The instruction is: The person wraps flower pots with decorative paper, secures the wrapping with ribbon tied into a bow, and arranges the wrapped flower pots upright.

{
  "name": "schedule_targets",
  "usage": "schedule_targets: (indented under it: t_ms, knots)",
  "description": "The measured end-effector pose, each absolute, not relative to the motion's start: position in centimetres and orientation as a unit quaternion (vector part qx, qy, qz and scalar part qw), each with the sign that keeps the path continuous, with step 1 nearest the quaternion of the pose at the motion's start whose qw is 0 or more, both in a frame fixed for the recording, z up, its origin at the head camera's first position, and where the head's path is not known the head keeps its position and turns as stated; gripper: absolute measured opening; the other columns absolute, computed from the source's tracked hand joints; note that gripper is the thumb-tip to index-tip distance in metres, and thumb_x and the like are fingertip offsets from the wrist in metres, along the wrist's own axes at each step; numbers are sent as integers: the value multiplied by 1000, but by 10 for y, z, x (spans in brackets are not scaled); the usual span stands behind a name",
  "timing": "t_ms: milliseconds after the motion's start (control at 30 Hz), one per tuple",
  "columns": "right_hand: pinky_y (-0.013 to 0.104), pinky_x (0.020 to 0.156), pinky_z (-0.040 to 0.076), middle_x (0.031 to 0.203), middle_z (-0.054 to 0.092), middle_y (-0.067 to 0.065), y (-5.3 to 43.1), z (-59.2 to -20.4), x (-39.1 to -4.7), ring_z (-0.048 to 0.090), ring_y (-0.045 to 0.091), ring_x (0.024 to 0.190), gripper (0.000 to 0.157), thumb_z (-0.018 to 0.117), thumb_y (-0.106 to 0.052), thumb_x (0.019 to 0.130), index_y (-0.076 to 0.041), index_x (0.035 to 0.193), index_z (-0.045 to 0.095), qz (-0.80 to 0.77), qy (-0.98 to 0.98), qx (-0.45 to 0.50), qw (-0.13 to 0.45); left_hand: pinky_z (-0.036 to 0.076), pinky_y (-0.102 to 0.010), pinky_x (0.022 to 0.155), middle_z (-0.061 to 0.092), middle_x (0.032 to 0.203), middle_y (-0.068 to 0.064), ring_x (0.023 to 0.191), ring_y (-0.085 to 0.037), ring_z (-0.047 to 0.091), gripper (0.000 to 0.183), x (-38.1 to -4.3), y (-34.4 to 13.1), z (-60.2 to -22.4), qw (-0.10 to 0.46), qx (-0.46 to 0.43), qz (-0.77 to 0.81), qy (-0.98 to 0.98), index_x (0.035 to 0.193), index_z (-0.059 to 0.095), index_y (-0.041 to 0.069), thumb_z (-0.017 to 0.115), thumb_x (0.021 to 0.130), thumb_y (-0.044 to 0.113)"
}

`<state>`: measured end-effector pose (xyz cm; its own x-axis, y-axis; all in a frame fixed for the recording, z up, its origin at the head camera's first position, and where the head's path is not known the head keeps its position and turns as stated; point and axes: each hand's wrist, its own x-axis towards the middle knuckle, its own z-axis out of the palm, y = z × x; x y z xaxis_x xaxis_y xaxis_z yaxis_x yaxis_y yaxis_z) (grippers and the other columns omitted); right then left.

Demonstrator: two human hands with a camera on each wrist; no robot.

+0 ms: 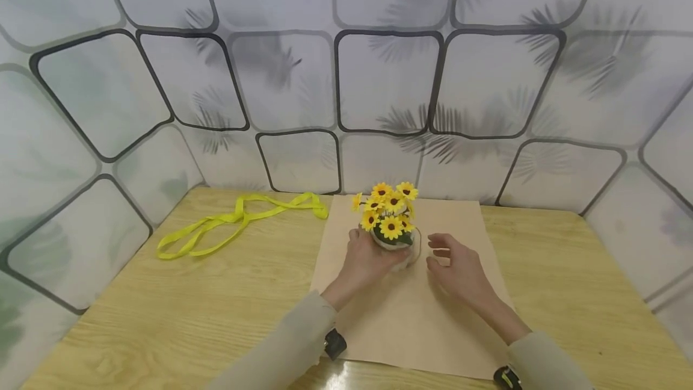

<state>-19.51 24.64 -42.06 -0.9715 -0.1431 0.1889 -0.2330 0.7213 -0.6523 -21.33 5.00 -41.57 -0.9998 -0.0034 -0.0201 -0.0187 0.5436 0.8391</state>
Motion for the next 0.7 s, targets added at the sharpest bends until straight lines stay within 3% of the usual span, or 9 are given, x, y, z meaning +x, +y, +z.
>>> schedule_targets:
  t_ms: [333,700]
  knots:
    - [55,89,59,126,68,26,243,-422,-196,70,43,110,40,66,-10,98,2,135,57,359,-926,104,63,52,-48,88,52,127,-18,112,-32,55,105,-215,46,-415,-19,25,468,883,154,33,8,87,76,53]
    - [56,89,58,126,68,26,240,-422,-198,69,43,111,40,63,-10,99,2,136,56,364,-924,101,53,52,-41,82,58,123,-15,105,-26,57,88,-216,42,-416,-35,52,456,888,147,46,13,84,79,54]
